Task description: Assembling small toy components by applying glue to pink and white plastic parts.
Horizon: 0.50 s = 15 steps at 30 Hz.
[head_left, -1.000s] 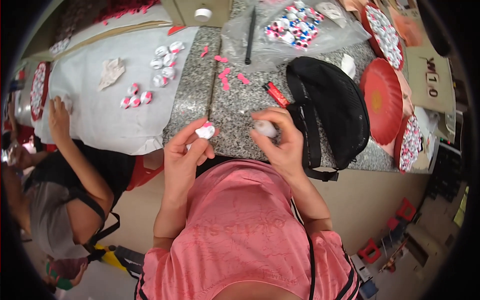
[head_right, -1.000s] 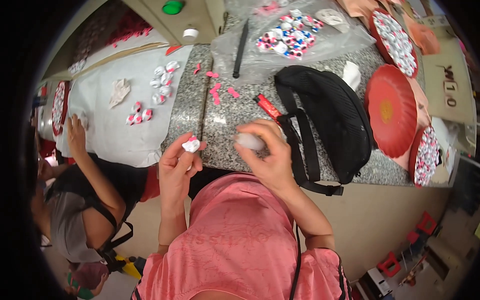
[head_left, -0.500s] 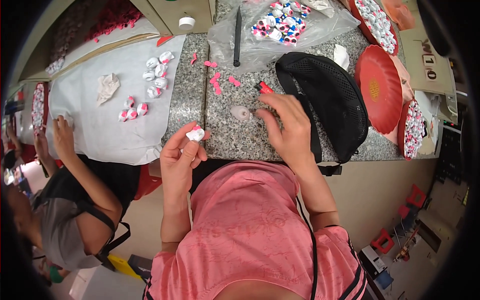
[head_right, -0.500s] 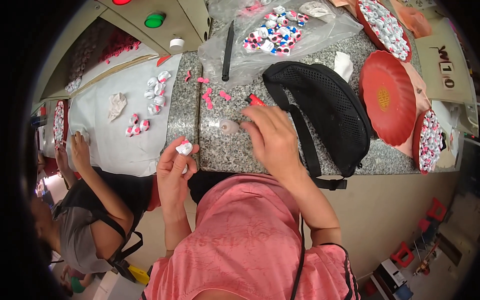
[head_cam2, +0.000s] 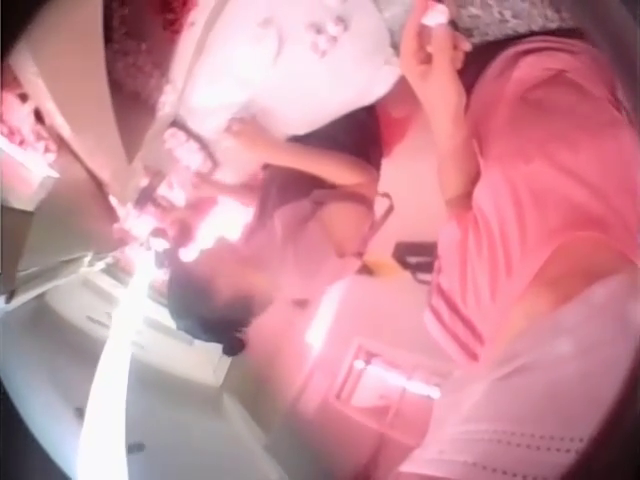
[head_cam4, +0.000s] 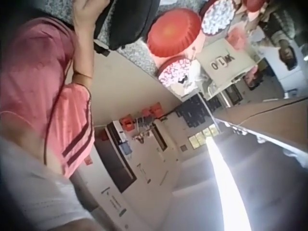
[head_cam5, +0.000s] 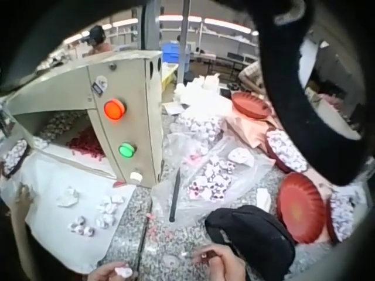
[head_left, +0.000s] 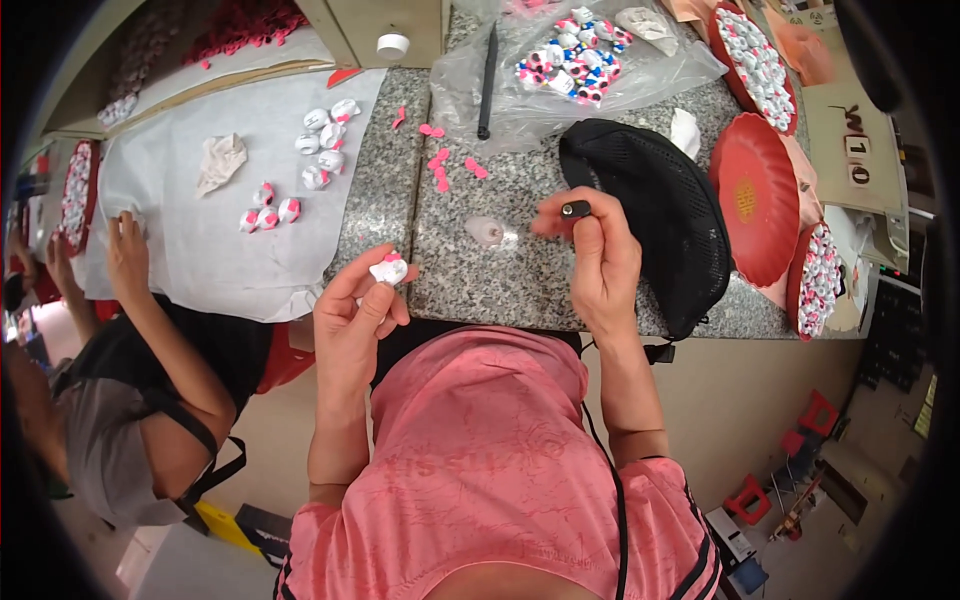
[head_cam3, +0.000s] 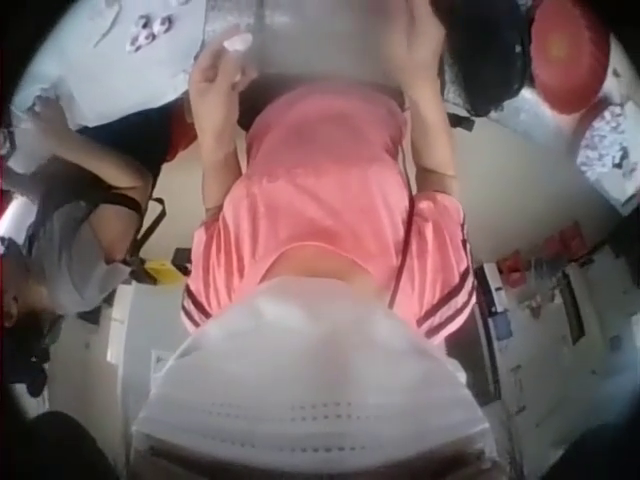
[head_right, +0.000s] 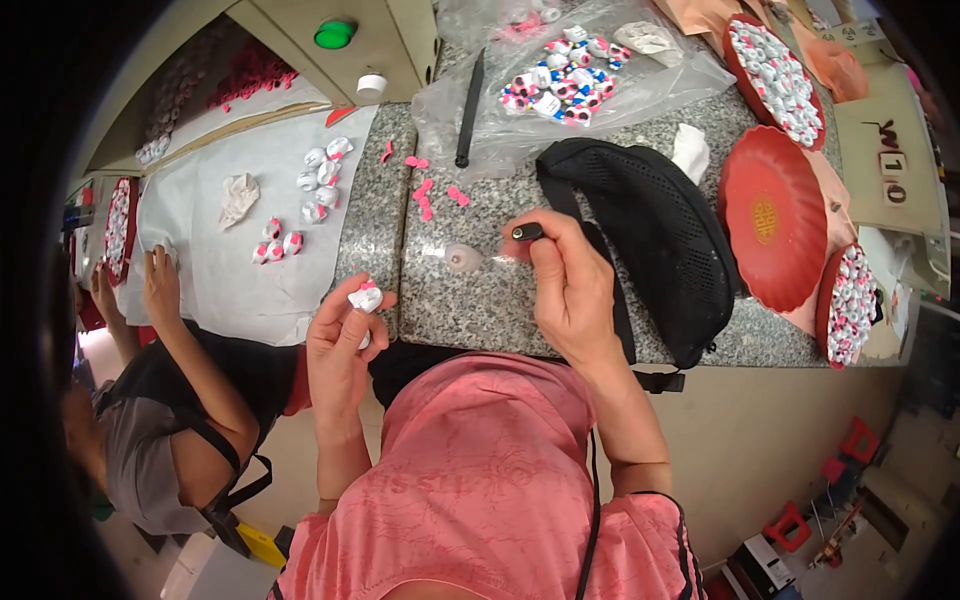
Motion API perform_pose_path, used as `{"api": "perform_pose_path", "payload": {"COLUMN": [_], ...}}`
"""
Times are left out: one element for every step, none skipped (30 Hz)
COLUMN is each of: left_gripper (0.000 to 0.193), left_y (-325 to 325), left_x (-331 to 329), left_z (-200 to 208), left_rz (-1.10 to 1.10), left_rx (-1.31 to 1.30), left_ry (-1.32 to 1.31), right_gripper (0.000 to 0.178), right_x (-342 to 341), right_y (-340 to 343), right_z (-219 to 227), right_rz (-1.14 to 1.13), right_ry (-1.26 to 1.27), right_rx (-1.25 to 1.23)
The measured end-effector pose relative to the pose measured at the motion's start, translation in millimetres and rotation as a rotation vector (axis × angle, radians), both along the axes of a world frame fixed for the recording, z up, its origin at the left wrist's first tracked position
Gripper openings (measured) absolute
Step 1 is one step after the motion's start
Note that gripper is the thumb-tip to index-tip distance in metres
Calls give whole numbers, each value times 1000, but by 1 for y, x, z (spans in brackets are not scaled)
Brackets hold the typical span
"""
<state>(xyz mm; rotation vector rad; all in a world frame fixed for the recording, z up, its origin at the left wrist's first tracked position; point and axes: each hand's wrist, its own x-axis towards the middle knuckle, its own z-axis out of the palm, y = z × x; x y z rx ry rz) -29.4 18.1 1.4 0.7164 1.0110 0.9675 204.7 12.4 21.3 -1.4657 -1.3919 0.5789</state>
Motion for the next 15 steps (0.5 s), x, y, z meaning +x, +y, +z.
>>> {"api": "perform_pose_path", "payload": {"left_gripper": [32, 32, 32, 32, 32, 32, 32, 32, 32, 32, 32, 32, 32, 32, 32], "left_y": [1, 1, 1, 0, -1, -1, 0, -1, -1, -2, -3, -4, -5, -5, -6], "left_x": [2, 3, 4, 2, 2, 4, 7, 6, 6, 5, 4, 3, 1, 0, -1], "left_z": [0, 1, 2, 2, 4, 6, 7, 8, 8, 8, 8, 8, 8, 9, 10], "left_rz": [-2, -13, -23, -31, -26, -29, -31, -33, -23, -20, -18, -17, -8, -12, -15], "left_rx": [3, 17, 31, 41, 40, 31, 21, 12, 10, 17, 24, 32, 30, 27, 23], "left_ry": [-7, -3, 3, 15, 20, 18, 16, 14, 19, 15, 10, 4, 6, 6, 5], "right_gripper": [18, 20, 22, 22, 23, 24, 24, 24, 26, 28, 30, 30, 32, 35, 38], "right_x": [-1, -1, 0, 0, 1, 3, 4, 3, 3, 3, 2, 0, -2, -3, -5], "right_y": [-4, -7, -8, -8, -9, -9, -10, -10, -10, -10, -10, -8, -4, -1, 1], "right_z": [0, -1, -1, -2, -1, -1, -1, 1, 6, 10, 12, 13, 12, 12, 12], "right_rz": [13, 27, 44, 47, 58, 71, 86, 96, 110, 124, 138, 147, 128, 109, 90], "right_ry": [137, 277, 418, 421, 380, 340, 299, 305, 293, 279, 264, 265, 170, 75, -21], "right_rx": [-49, -99, -149, -150, -198, -245, -293, -297, -314, -331, -348, -351, -318, -284, -249]}}
